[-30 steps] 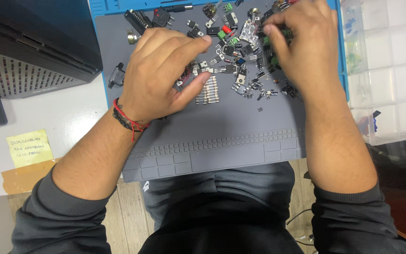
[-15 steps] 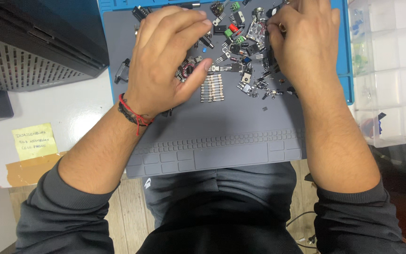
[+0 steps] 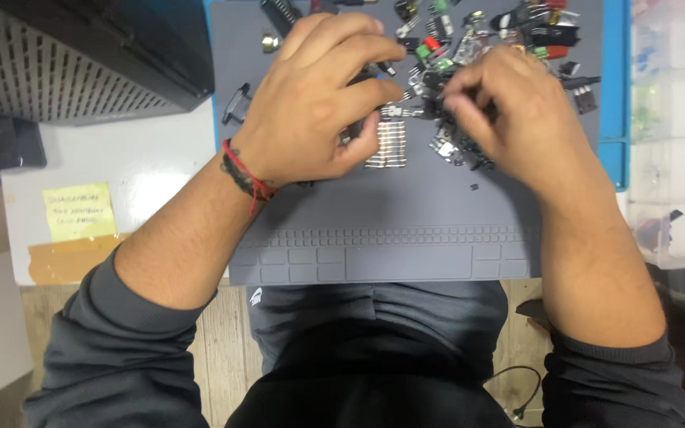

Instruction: The person sorts a pile of electronic components on a gray mat, picking up and separating items such as resistors, capacitors, and connectors. They organize the components into small groups and occasionally place some into a clear plastic container.

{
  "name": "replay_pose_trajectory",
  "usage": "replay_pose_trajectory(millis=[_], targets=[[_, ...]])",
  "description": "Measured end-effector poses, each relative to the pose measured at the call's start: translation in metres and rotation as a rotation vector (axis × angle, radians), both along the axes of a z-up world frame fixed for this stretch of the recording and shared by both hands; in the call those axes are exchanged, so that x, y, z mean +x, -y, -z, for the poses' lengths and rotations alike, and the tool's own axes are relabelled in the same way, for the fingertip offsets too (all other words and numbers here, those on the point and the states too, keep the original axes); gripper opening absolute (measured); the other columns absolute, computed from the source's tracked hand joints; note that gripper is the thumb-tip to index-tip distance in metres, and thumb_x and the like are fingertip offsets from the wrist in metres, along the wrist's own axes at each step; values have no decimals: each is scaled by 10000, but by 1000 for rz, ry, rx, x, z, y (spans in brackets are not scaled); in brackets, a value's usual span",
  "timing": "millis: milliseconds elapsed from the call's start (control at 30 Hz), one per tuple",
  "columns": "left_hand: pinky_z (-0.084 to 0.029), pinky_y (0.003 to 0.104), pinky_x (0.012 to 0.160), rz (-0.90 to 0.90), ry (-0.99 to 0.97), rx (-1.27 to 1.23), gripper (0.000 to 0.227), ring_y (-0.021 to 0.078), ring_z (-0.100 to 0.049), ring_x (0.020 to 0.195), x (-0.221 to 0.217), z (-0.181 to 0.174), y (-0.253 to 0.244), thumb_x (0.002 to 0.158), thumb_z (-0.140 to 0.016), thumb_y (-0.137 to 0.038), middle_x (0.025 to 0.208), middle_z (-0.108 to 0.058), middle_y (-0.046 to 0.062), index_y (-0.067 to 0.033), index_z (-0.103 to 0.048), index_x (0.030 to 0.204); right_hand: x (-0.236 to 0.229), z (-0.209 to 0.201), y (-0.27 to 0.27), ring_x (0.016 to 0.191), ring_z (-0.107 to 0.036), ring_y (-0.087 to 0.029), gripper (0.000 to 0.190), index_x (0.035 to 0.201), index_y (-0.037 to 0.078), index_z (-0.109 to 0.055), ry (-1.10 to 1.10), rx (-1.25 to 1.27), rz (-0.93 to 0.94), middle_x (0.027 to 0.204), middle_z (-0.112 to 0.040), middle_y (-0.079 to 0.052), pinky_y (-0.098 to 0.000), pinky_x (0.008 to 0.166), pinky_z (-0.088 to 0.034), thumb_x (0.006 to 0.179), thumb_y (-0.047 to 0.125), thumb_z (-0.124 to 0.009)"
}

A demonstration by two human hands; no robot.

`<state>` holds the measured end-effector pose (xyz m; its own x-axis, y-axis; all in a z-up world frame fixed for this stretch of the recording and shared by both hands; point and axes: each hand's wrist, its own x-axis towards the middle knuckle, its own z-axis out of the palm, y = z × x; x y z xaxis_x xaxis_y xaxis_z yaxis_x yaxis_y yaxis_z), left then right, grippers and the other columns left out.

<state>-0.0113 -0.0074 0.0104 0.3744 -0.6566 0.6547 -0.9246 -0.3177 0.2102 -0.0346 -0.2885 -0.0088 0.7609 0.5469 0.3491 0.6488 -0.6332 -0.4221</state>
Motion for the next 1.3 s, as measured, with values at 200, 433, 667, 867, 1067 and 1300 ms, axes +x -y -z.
replay_pose_trajectory(millis=[200, 433, 667, 867, 1067, 1300], targets=[[-465, 546, 927, 17, -3, -2, 156, 379, -583, 1136, 1, 3, 2, 840, -654, 0, 1190, -648, 149, -19, -704, 986, -5, 0, -10, 890, -588, -263, 220, 1077, 50, -680, -18, -64, -109, 955, -671, -51, -398, 874, -425, 996, 130, -869], [-462, 569, 953, 37, -12, 14, 153, 390, -577, 1149, 0, 3, 2, 851, -653, 1, 1218, -643, 165, -8, -706, 994, -5, 5, -11, 827, -608, -223, 193, 1126, 62, -734, -3, 54, -40, 1004, -725, -26, -406, 927, -383, 1028, 153, -874], [-474, 585, 1015, 125, -7, 124, 213, 400, -535, 1259, 1, 8, 4, 896, -728, -119, 1278, -622, 194, -39, -730, 1094, -2, 11, 29, 954, -628, -315, 91, 1231, -103, -627, 149, 387, 252, 1085, -651, -229, -403, 862, -512, 1181, -117, -702], [-353, 664, 1135, 183, -106, 297, 348, 459, -439, 1389, -4, 11, 12, 931, -761, -357, 1453, -540, 244, -76, -786, 1135, 5, 21, 67, 764, -659, -259, 206, 1073, -43, -618, 356, 652, 636, 847, -619, -172, -374, 742, -516, 1168, 139, -632], [-327, 672, 1151, 137, -142, 339, 440, 443, -400, 1414, -4, 13, 14, 996, -695, -465, 1453, -530, 238, -57, -764, 1143, 8, 26, 81, 747, -644, -218, 250, 935, 7, -569, 359, 703, 727, 819, -603, -127, -361, 722, -544, 1126, 160, -618], [-372, 647, 1134, 139, -128, 295, 414, 416, -442, 1392, -3, 10, 15, 980, -756, -416, 1425, -554, 205, -57, -738, 1184, -11, -15, 74, 861, -445, -114, 165, 1041, 71, -638, -230, 247, 499, 945, -556, -16, -299, 750, -365, 1157, -6, -727]])
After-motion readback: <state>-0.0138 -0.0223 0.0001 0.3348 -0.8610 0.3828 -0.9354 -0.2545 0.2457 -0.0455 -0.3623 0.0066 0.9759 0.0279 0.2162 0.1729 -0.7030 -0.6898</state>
